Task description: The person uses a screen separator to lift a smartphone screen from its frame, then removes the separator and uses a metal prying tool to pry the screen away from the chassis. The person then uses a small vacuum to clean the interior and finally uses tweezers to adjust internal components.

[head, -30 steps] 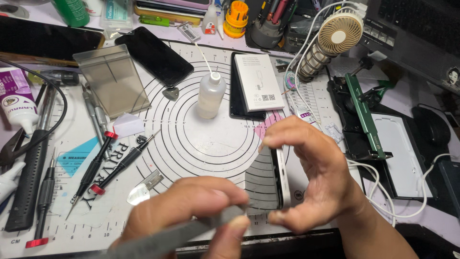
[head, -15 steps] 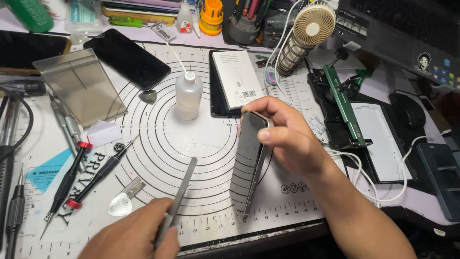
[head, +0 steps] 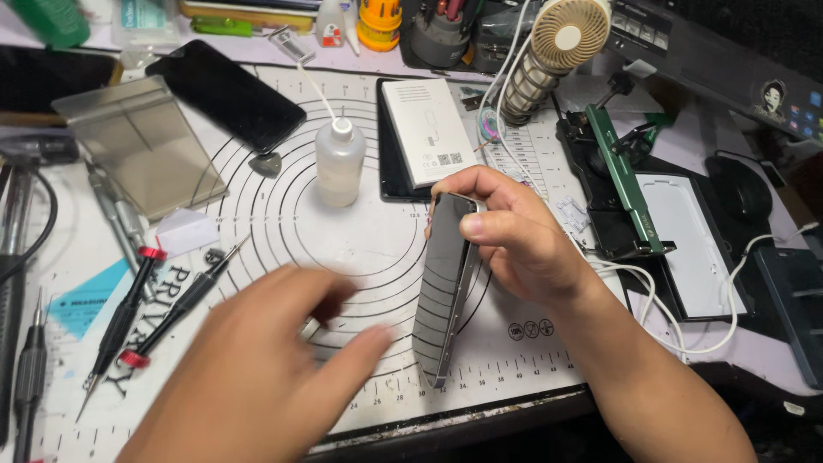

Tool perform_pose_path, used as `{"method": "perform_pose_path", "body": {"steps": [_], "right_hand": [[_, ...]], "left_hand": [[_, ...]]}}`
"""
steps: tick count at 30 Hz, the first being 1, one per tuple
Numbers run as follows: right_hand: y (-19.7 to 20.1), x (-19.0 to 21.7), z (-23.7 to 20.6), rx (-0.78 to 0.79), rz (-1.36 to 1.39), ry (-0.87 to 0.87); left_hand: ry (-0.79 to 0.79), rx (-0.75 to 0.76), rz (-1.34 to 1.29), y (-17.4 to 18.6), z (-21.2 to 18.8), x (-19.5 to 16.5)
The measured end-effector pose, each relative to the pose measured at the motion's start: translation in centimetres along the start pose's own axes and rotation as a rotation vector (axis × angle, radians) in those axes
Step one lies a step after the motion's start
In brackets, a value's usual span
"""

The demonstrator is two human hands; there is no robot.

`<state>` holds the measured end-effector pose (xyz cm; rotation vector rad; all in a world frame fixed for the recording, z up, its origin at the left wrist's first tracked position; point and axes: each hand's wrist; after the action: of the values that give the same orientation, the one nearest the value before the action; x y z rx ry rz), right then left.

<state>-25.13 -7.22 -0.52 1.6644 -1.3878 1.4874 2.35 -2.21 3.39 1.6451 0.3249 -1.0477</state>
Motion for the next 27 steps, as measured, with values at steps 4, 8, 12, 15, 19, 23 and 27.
{"method": "perform_pose_path", "body": {"steps": [4,8,12,15,19,23,27], "right_hand": [[-0.5,0.5,-0.4,-0.027,-0.058,0.018],[-0.6,0.9,-0.6,0.007,-0.103,0.019],[-0.4,1.1,-0.8,-0.003,-0.129,-0.002],[-0.4,1.1,-0.7,-0.003,-0.138,-0.012],[-0.6,1.0,-0.6,-0.014,-0.139,-0.014],[-0.8,1.0,-0.5,-0.049,-0.124,-0.024],[-0.6,1.1,-0.5,-0.055,-0.116,-0.047]], "left_hand": [[-0.486,-0.219,-0.322,-0.8,5.2,-1.2],[-0.187,0.018,-0.589,-2.3,7.2,0.7],[-0.22,-0.062,-0.67,-2.9,7.4,1.0],[-0.235,-0.078,-0.765,-2.7,7.5,0.5],[-0.223,-0.082,-0.822,-2.6,7.6,0.0],[-0.21,-0.179,-0.716,-3.1,7.5,-0.4],[-0.171,-0.179,-0.699,-3.5,7.3,-0.2]]}}
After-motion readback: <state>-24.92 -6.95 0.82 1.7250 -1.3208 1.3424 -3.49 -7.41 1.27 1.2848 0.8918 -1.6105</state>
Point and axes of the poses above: each hand's wrist, its own z-axis towards the middle knuckle, its own y-axis out of the back of the hand, x = y × z, and after that the axes turned 15 degrees about -y, right-handed
